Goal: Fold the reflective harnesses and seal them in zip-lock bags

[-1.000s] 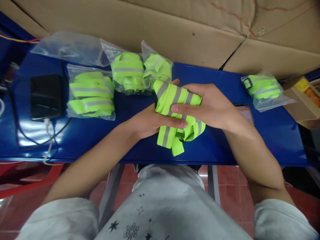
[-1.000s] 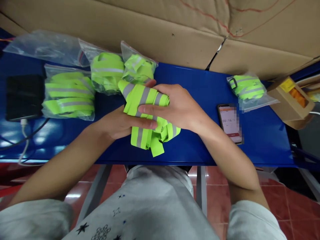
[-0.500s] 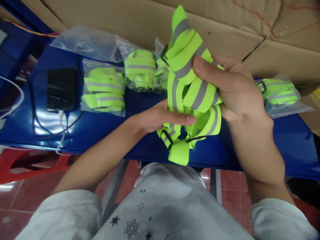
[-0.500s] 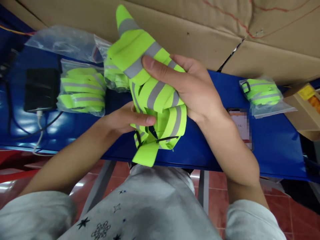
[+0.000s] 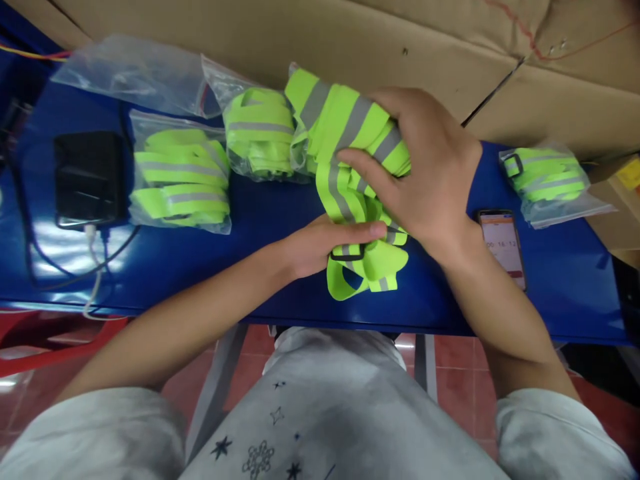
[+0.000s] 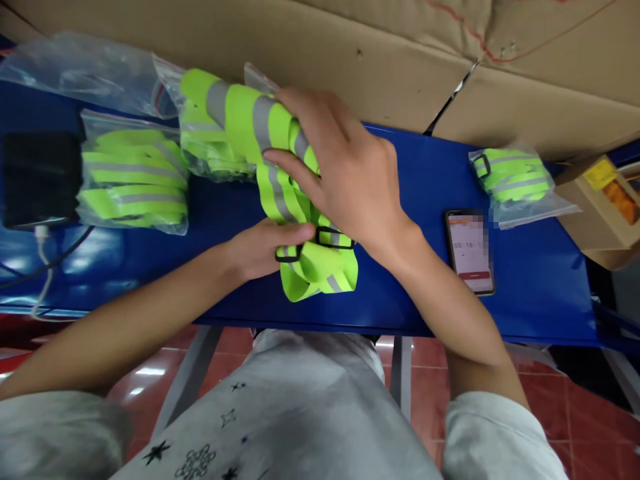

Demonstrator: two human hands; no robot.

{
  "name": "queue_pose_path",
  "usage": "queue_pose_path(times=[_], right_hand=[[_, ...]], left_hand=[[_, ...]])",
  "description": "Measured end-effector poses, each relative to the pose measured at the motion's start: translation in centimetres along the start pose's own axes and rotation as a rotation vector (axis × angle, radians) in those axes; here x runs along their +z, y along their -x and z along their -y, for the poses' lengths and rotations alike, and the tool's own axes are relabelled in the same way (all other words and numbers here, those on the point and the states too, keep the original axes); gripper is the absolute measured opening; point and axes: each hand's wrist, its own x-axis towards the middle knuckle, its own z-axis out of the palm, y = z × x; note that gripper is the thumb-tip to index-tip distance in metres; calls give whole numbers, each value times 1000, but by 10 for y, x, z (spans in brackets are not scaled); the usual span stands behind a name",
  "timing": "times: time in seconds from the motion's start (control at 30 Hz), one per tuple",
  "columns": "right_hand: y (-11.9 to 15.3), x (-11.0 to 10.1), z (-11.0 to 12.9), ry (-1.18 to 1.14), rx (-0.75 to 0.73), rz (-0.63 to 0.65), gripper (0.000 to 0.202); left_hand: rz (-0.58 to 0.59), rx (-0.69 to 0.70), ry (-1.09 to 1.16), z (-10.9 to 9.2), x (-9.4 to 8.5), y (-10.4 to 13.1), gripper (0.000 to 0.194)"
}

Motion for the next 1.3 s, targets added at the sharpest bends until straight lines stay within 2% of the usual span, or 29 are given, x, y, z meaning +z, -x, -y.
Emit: queue_pose_path(times=[0.07, 0.17, 0.23, 0.3, 0.4, 0.47, 0.53, 0.63, 0.73, 0.8, 0.87, 0.93, 1.03, 1.1, 1.23, 1.3], right_hand=[[-1, 1, 0, -24, -7, -6, 34], [-7, -2, -6, -154, 99, -24, 36], [-11, -8, -10, -394, 270, 21, 35], [-14, -15, -11, -684, 437, 89, 32], [-14, -30, -6, -912, 502, 143, 26], [-14, -41, 2, -881, 458, 197, 25], [-13, -50, 9, -741, 424, 257, 25], [-11, -53, 17, -519, 381, 293, 29], [-8, -45, 18, -467, 325, 353, 33], [-7, -36, 15, -487, 316, 392, 35], [-8, -30, 11, -502, 295, 407, 34], [-11, -26, 10, -496, 242, 420, 32], [-13, -24, 11, -473, 145, 447, 34], [-13, -24, 12, -437, 109, 432, 40], [-9, -25, 11, -417, 196, 443, 42], [-7, -28, 9, -454, 282, 473, 35]], left_hand=[[-62, 61, -54, 2, 2, -1, 47], [-69, 29, -100, 4, 3, -1, 47], [-14, -13, -176, 0, 0, -1, 51], [97, -35, -282, -9, -6, 0, 55], [286, 43, -331, -32, -18, 6, 64], [257, 213, -309, -47, -24, 13, 71], [129, 389, -315, -55, -25, 19, 70], [27, 477, -396, -54, -19, 24, 54], [72, 394, -479, -42, -8, 22, 35], [148, 282, -421, -32, -3, 17, 27], [201, 179, -294, -24, -1, 12, 25], [190, 133, -212, -20, -1, 9, 24], [130, 130, -198, -20, -2, 8, 27], [146, 125, -211, -22, -3, 8, 31], [448, -28, -156, -21, -3, 9, 42], [511, -82, -112, -18, -2, 9, 42]])
